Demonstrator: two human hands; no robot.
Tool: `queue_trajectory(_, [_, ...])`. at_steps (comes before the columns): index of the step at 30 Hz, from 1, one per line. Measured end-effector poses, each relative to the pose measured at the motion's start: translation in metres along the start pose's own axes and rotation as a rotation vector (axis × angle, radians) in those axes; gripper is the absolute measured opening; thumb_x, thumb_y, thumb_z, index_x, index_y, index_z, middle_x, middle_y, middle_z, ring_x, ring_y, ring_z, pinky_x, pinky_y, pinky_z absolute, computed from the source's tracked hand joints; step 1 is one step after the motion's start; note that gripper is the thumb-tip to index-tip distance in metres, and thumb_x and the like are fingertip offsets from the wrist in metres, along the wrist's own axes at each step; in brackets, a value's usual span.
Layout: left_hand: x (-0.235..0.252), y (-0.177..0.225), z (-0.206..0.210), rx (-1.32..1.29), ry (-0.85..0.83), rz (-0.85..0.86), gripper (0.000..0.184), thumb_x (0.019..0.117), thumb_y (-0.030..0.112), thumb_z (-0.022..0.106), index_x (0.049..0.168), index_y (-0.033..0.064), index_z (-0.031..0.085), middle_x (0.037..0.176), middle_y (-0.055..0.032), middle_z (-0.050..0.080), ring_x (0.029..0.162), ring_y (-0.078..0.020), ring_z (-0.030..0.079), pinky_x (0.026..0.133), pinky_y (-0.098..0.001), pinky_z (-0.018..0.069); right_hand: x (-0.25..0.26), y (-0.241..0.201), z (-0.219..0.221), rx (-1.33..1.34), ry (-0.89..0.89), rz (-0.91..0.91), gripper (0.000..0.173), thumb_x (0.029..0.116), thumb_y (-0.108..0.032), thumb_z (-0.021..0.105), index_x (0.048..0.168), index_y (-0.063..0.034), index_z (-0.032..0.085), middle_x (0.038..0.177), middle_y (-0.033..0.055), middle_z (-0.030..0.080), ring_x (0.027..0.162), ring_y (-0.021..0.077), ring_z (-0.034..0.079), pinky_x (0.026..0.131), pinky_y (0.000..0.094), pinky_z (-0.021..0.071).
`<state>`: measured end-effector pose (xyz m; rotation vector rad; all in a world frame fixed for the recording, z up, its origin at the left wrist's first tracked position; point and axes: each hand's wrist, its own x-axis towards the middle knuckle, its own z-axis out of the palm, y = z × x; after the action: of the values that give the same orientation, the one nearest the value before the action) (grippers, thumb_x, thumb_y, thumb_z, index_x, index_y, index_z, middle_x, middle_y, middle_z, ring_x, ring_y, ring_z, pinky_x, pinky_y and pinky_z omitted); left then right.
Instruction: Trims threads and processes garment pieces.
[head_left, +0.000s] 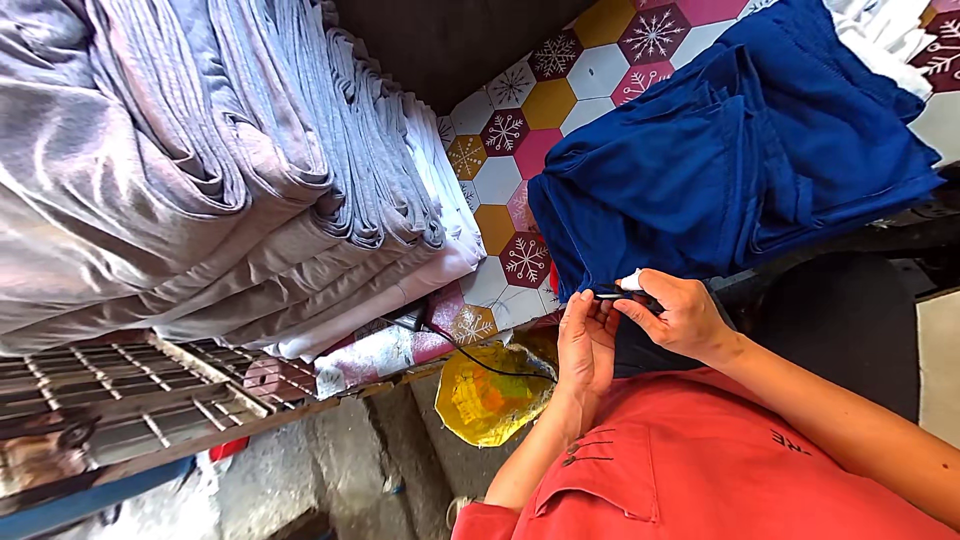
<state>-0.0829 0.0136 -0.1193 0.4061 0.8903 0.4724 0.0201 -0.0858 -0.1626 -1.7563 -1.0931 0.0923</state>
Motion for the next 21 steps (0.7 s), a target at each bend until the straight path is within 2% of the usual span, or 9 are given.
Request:
queue_trajectory(3, [-0.0004, 0.0025, 0.0002, -0.009, -0.022, -0.012, 0.022, 0.1081, 0.012, 0.039, 0.104, 0.005, 0.059, 0.089, -0.0093, 0.069, 0.079, -0.0161, 0.07, 0.078, -0.0282, 0.0591, -0.0019, -0.0001, -0.0023, 0.019, -0.004, 0.058, 0.035, 0.1007, -0.032, 0.06, 0.095, 0.0013, 0.07, 0.078, 0.0106, 0.066, 0.067, 0.0157, 0.061, 0.059, 0.0299, 0.05])
queue_trajectory(6, [0.0, 0.0018, 0.001, 0.02, -0.025, -0.019, 0.021, 0.1082, 0.01, 0.038, 0.104, 0.0048, 0.058, 0.089, -0.0092, 0.069, 0.08, -0.016, 0.07, 0.079, -0.0287, 0.0588, -0.0005, -0.001, -0.0006, 0.04, 0.007, 0.06, 0.035, 0.1006, -0.033, 0.061, 0.096, 0.0013, 0.07, 0.079, 0.0101, 0.067, 0.067, 0.0145, 0.061, 0.06, 0.0288, 0.0505])
queue_trajectory(11, [0.0, 0.0009, 0.0017, 0.036, -0.011, -0.01, 0.02, 0.1082, 0.01, 0.04, 0.102, 0.0053, 0.058, 0.088, -0.0095, 0.069, 0.081, -0.0162, 0.07, 0.081, -0.029, 0.0584, 0.0016, -0.0017, 0.002, 0.032, 0.019, 0.007, 0.033, 0.1005, -0.03, 0.061, 0.093, 0.0011, 0.069, 0.077, 0.01, 0.064, 0.064, 0.0151, 0.058, 0.055, 0.0289, 0.0473])
queue_trajectory(21, [-0.0003, -0.0029, 0.0018, 0.045, -0.023, 0.008, 0.017, 0.1064, 0.006, 0.044, 0.1, 0.0055, 0.06, 0.089, -0.008, 0.069, 0.081, -0.0149, 0.07, 0.08, -0.0277, 0.0582, 0.0034, -0.0039, 0.0016, 0.033, 0.086, -0.02, 0.029, 0.1009, -0.025, 0.063, 0.09, 0.0002, 0.072, 0.079, 0.0112, 0.069, 0.073, 0.0164, 0.067, 0.063, 0.0296, 0.0533])
